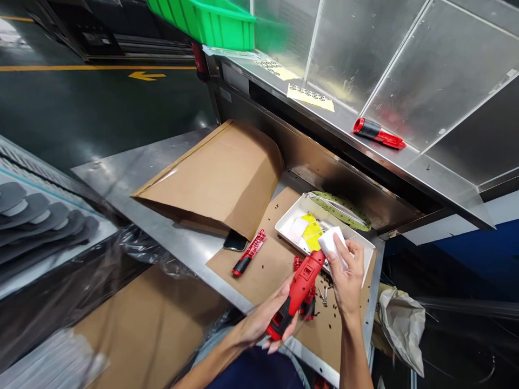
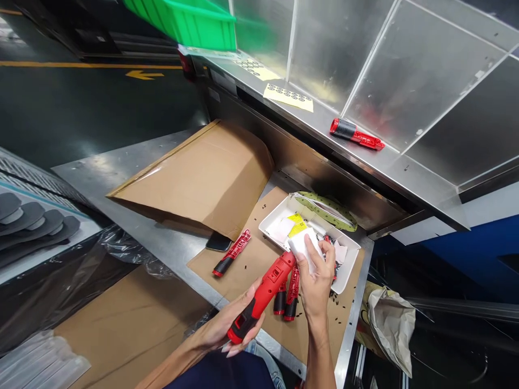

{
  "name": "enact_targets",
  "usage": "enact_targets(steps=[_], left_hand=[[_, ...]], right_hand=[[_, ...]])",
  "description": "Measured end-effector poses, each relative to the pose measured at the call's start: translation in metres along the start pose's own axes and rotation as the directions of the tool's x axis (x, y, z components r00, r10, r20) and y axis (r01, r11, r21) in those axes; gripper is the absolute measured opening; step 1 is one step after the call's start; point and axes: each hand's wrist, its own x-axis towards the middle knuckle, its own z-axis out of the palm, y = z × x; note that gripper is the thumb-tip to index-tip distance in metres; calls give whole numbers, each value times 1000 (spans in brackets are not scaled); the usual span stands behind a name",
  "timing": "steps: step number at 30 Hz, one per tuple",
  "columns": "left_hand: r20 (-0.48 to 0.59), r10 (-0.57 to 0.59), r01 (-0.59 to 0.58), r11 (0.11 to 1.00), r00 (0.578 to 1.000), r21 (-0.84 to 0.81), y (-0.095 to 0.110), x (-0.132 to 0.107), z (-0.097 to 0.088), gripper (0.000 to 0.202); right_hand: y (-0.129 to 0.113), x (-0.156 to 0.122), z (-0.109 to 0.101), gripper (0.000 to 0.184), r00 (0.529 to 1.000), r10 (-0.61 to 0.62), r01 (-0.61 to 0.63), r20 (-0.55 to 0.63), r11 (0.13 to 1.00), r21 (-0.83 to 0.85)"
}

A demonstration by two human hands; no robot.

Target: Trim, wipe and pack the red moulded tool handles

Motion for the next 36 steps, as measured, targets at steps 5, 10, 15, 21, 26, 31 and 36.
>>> enact_targets(steps=[5,10,15,21,26,31,36], left_hand=[[-124,43,-16,976,991,216,10,-7,7,95],[-176,62,23,897,982,442,19,-10,13,99],[-212,136,55,707,968,705,25,-11,11,87],[-250,243,112,470,937,876,37,-13,18,70],[-310,226,192,427,923,883,37,-13,22,67],[-286,264,156,422,921,893,34,-11,18,67],[-271,277,119,462,922,879,34,-12,15,68]], right_hand=[[-8,-22,0,36,995,-99,101,23,986,-131],[5,-22,-12,40,955,-288,296,67,920,-257],[3,-18,-21,45,909,-383,415,161,861,-295],[-4,-18,-29,47,860,-431,501,274,814,-293],[-4,-24,-28,48,862,-438,504,256,793,-343],[-5,-31,-22,40,859,-419,502,293,800,-329],[-3,-34,-21,41,858,-414,503,304,795,-338]])
